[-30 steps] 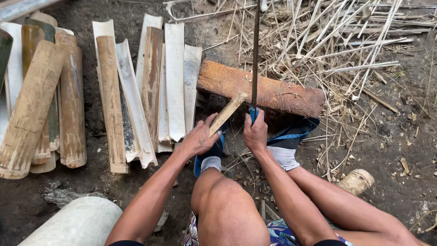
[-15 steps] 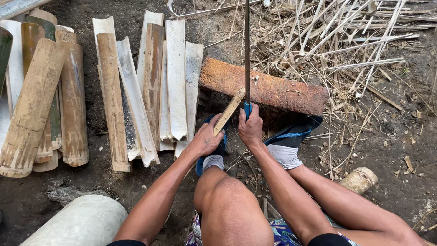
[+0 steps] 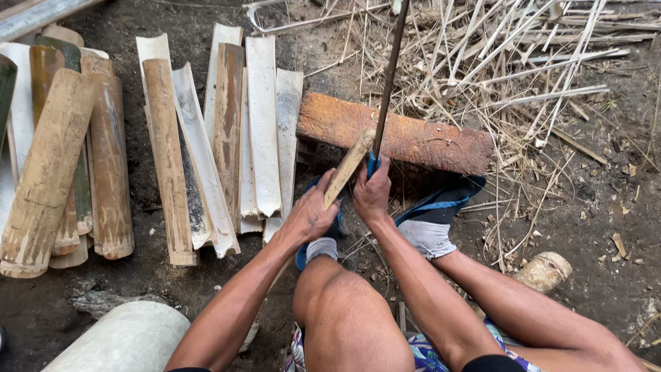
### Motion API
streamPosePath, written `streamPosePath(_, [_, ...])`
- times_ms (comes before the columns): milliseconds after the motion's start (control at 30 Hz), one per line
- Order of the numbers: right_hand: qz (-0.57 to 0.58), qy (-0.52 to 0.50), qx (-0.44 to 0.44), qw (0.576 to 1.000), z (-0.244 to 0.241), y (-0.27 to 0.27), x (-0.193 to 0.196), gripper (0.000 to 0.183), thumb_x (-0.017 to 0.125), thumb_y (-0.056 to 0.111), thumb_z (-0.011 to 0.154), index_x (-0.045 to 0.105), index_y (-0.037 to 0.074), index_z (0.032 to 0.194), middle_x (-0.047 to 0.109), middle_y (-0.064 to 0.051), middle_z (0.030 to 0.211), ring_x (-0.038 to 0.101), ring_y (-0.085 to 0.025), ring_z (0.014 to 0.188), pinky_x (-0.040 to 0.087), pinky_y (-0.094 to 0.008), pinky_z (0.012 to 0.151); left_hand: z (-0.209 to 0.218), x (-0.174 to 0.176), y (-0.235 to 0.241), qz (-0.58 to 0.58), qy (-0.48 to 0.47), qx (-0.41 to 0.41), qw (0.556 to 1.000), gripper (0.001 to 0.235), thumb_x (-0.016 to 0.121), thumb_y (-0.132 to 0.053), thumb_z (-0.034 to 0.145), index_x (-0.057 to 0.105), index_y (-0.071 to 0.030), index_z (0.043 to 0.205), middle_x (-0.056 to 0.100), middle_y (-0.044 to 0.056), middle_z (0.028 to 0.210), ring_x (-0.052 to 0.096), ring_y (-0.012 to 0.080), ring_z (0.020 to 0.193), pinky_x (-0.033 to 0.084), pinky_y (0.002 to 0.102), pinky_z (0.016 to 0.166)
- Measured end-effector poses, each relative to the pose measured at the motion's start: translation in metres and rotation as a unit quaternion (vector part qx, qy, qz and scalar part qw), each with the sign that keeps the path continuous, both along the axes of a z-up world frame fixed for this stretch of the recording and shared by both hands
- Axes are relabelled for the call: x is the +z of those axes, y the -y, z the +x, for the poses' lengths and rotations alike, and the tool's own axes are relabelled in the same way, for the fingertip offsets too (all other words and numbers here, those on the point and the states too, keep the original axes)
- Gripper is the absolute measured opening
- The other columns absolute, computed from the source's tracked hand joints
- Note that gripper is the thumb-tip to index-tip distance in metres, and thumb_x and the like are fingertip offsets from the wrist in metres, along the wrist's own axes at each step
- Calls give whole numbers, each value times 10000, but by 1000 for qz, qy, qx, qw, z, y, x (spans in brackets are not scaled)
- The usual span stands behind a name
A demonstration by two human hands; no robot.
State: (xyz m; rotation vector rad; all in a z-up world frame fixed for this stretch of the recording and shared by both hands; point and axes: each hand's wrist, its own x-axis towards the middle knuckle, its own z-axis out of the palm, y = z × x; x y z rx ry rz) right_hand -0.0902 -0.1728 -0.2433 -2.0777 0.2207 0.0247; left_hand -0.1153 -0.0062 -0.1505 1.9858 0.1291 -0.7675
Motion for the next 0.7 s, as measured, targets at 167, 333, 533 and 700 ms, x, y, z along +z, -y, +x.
streamPosePath(167, [-9, -24, -24, 999, 9, 3, 11, 240, 566, 179, 1059, 496, 15, 1221, 646, -174, 726, 675, -275, 600, 501, -441, 539, 9, 8, -2, 2, 44, -3, 999, 766, 562, -236, 873, 286, -115, 1577, 619, 351, 1228, 592, 531, 1155, 473, 535, 1021])
streamPosePath(333, [-65, 4, 8, 998, 5, 7, 14, 243, 616, 172, 1021, 526, 24, 1191, 650, -194, 757, 680, -350, 670, 500, -447, 581, 5, 3, -4, 7, 14, 8, 1000, 793, 563, -217, 843, 282, -128, 1579, 658, 344, 1177, 629, 506, 1131, 493, 526, 1004])
streamPosePath(533, [-71, -97, 36, 992, 3, 26, 0, 223, 608, 182, 1031, 515, 26, 1161, 680, -269, 844, 701, -455, 815, 532, -486, 651, 0, 6, -4, 11, 47, 0, 999, 801, 576, -226, 848, 283, -166, 1591, 617, 328, 1262, 611, 507, 1146, 489, 531, 1011])
streamPosePath(700, [-69, -18, 52, 996, -15, 41, -13, 262, 596, 173, 992, 535, 29, 1203, 694, -276, 903, 689, -468, 886, 543, -489, 661, 5, 0, -1, 95, 53, -126, 986, 831, 612, -299, 824, 279, -271, 1585, 655, 277, 1127, 637, 463, 1080, 507, 528, 980])
